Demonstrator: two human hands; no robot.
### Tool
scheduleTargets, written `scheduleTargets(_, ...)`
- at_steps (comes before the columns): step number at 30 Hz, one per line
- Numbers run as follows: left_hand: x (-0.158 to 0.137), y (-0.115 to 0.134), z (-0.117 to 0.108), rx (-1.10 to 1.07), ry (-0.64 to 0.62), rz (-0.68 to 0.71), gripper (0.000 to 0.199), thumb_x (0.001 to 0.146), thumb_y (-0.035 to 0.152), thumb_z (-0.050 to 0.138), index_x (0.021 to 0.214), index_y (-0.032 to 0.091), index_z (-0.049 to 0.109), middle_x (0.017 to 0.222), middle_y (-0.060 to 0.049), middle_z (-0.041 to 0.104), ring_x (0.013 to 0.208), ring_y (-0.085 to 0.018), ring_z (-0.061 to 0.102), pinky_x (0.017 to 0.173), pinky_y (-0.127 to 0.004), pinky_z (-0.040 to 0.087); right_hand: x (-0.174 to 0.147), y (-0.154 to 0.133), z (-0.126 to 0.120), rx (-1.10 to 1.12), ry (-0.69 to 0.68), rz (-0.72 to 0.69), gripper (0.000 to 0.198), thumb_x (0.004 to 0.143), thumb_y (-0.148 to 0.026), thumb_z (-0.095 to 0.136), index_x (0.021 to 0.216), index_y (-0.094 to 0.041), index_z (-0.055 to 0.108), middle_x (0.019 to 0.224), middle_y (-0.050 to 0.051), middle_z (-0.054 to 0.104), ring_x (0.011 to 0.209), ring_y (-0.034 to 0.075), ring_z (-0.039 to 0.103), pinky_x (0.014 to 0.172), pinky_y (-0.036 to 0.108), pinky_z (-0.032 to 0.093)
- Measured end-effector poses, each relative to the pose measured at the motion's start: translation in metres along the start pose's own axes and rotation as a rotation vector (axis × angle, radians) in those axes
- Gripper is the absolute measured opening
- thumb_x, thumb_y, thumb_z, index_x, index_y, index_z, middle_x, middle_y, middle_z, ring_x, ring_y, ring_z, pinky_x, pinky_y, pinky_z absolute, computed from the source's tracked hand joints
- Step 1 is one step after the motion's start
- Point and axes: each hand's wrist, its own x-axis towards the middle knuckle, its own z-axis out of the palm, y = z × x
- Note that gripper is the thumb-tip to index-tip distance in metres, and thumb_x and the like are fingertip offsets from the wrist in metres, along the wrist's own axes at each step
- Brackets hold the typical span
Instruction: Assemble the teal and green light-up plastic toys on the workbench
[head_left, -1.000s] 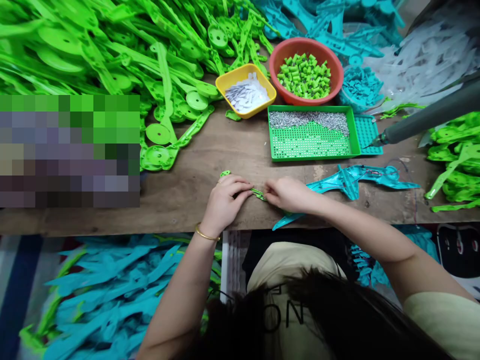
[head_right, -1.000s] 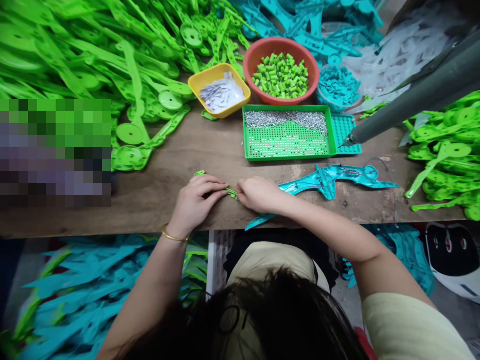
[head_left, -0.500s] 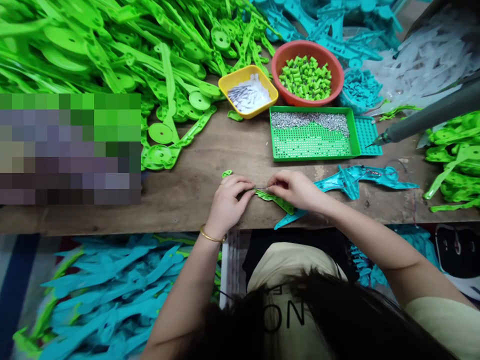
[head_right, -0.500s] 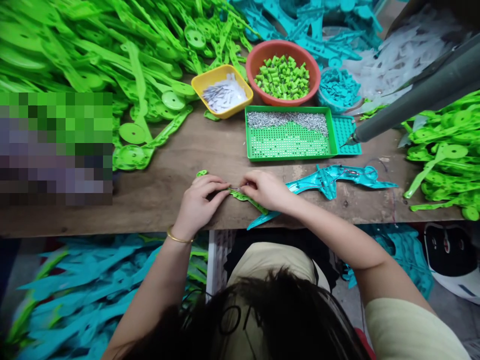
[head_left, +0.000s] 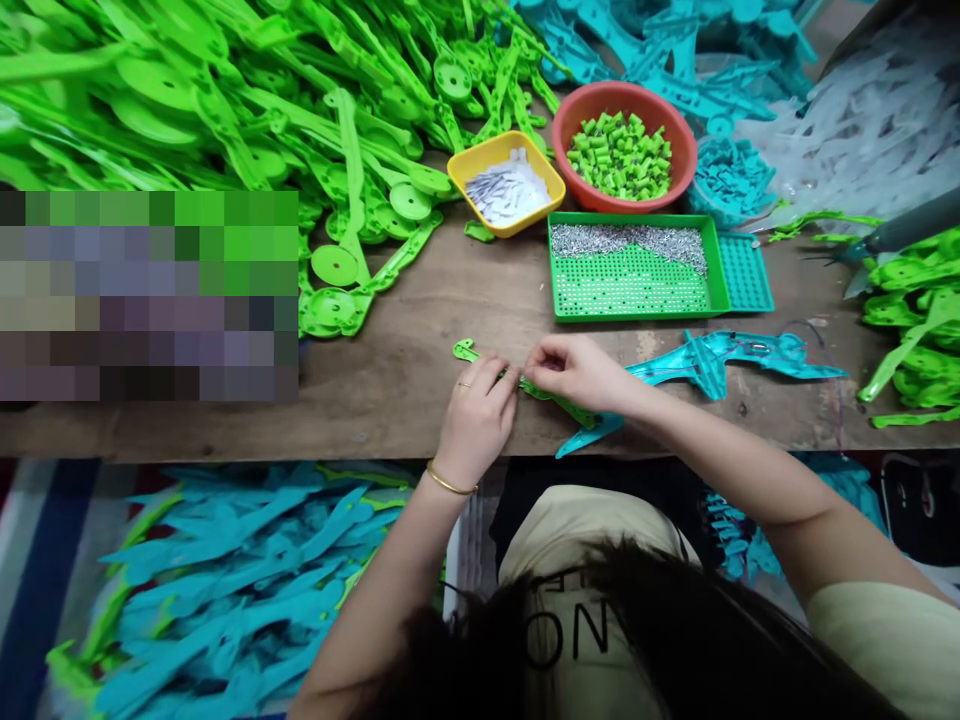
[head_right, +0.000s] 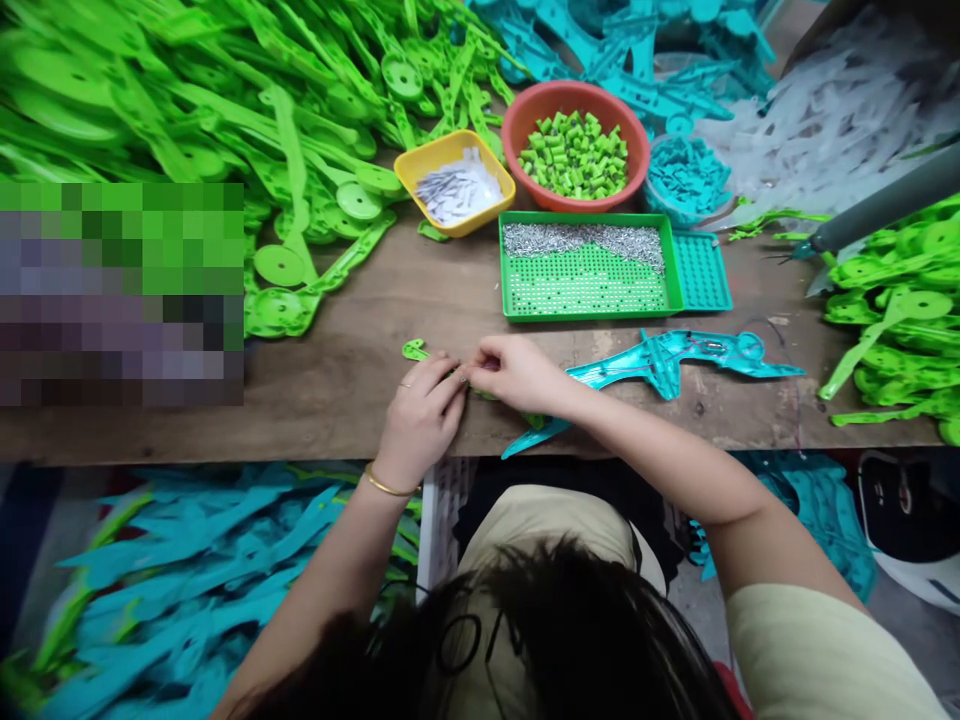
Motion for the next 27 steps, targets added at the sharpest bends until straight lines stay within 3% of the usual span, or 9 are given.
scheduleTargets(6,0.0,-0.004,-0.003,-0.085,0.01,-0.004,0.029,0.091,0.016,0.047,0.112,0.018,0.067,0.117,-0.011,0.066,0.12,-0.024,0.056,0.106,-0.044,0.045,0.0,0.001,-0.006,-0.206,-0.12,0.087,0.004,0.073,-0.014,0.057,0.072,-0.014,0.061,0.065,-0.003,0.058,0.061,0.009,0.048,0.059,0.021,0.035)
scheduleTargets(15,0.015,-0.011,-0.019,-0.291,-0.066,-0.106,0.028,0.084,0.014,0.049,0.099,0.02,0.072,0.109,-0.007,0.068,0.106,-0.02,0.061,0.102,-0.042,0.046,-0.004,-0.005,-0.005,-0.714,-0.148,-0.009,0.017,0.08,-0.021,0.055,0.086,-0.017,0.07,0.079,0.005,0.072,0.069,0.015,0.058,0.06,0.026,0.03)
scheduleTargets(27,0.019,-0.017,-0.014,-0.327,-0.031,-0.105,0.015,0.088,0.026,0.06,0.09,0.02,0.074,0.095,-0.005,0.069,0.094,-0.018,0.061,0.092,-0.036,0.047,0.009,-0.015,-0.009,-0.902,-0.277,0.006,0.023,0.08,-0.023,0.053,0.088,-0.016,0.073,0.086,0.012,0.075,0.076,0.022,0.066,0.057,0.028,0.032)
